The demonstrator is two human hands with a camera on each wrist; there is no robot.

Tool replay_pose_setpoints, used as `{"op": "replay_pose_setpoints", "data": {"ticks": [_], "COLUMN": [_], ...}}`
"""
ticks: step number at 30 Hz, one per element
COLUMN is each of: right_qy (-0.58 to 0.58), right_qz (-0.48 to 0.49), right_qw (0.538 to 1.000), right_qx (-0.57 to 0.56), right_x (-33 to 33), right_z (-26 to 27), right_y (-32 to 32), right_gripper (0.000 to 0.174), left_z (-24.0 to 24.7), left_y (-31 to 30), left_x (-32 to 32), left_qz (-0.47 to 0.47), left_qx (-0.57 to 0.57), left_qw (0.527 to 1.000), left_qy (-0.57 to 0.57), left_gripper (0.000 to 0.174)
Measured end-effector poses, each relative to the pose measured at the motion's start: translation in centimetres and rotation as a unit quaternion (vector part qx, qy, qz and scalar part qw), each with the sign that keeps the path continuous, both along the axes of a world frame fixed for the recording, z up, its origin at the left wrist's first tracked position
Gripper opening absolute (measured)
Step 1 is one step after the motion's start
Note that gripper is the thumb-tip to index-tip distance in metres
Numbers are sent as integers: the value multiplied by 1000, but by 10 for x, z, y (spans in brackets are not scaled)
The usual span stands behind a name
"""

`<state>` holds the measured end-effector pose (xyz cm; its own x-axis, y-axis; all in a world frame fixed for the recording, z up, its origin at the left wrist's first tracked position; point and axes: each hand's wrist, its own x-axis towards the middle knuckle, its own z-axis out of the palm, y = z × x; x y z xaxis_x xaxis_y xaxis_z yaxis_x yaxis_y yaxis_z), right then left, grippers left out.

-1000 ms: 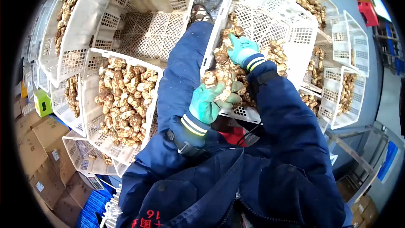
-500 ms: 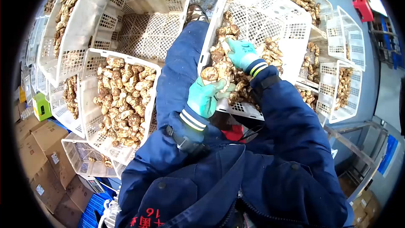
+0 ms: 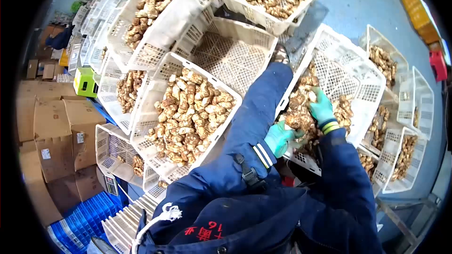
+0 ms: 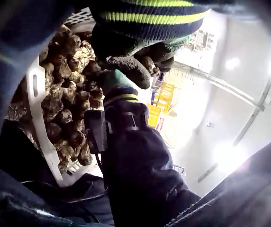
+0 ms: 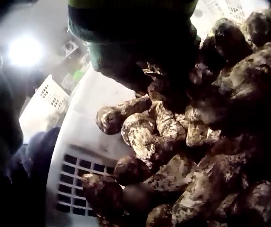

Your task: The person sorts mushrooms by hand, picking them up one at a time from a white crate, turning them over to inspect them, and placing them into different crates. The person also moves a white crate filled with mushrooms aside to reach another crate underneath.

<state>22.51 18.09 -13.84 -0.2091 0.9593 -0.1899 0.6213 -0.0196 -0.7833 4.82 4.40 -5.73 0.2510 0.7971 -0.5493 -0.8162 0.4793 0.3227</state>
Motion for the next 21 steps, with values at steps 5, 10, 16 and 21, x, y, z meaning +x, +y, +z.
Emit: {"op": "replay_pose_setpoints", "data": {"ticks": [5, 10, 16, 21], "right_qy": [316, 466, 542, 504], "right_qz": [-166, -229, -125, -7], "right_qw": [926, 839, 825, 863], "right_qx": [-123, -163, -102, 35], "right_x": [35, 60, 77, 18], "right_z": [78, 137, 149, 221], "right_y": [-38, -103, -122, -130], "right_gripper": [69, 62, 56, 54], "left_z": [15, 62, 144, 114], "left_y": [4, 26, 96, 0], "left_x": [-5, -67, -261, -133], "left_qz": [-47, 52, 255, -24], "left_qx": [-2, 147, 308, 208], "left_qw": [997, 988, 901, 964], "left_qy": [54, -4, 166, 163], "left_gripper": [44, 43, 34, 56]}}
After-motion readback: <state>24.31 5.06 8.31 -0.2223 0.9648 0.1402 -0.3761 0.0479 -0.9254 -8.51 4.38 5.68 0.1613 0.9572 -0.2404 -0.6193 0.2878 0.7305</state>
